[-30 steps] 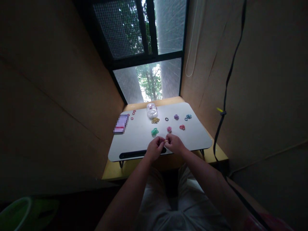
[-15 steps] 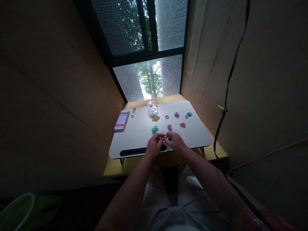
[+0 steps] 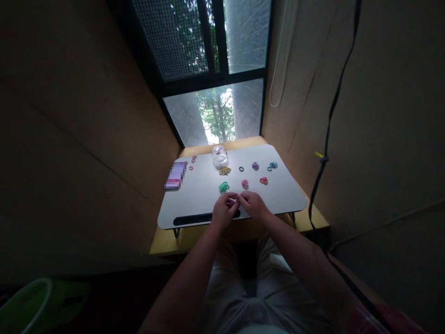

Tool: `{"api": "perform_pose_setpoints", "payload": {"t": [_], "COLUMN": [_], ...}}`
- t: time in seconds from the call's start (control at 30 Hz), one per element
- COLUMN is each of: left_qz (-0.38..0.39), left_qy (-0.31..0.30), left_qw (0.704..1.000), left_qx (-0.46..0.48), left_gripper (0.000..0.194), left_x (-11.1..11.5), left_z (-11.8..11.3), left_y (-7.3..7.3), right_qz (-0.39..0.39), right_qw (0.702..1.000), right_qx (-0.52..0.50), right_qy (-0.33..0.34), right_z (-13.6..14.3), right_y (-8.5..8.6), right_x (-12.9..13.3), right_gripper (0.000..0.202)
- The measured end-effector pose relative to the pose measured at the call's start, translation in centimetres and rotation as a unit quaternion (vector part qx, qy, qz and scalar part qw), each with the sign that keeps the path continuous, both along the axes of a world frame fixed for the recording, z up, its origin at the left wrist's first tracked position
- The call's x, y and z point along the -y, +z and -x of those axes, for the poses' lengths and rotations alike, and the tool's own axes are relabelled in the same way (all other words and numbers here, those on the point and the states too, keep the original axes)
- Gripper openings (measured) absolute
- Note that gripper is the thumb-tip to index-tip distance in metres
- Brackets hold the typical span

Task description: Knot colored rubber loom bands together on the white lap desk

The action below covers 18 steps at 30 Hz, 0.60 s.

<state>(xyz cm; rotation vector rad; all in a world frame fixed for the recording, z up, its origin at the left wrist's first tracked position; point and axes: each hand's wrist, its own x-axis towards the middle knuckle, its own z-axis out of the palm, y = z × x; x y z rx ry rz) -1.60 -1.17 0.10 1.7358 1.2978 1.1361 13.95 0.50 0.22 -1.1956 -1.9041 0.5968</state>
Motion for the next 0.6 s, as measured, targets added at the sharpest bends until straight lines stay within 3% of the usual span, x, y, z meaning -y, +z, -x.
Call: {"api": "perform_pose_setpoints", "payload": {"t": [0.17,0.4,0.6], "left_qz": [-0.008,-0.01,0.001], "left_qy": [0.005,0.023,0.042], "left_qw": [1.0,1.0,0.999], "left_qx": [-0.006,-0.01,0.003], "left_gripper": [0.019,0.027,0.027], "left_x": [0.04,-0.02,-0.21], "left_z": [0.13,0.16,0.26], "left_y": [0.1,0.63,0.65], "right_qz": [-0.007,0.014,0.021], "right_qw": [1.0,1.0,0.997], "right_qx": [0.017,-0.024,-0.077], "right_qy": [-0.004,0.002,-0.002], "right_z": [0.0,-0.03,-0.21], "right_y": [0.02,0.19,0.4], "right_x": [0.04,0.1,0.54], "right_gripper": [0.037,0.036,0.012]}}
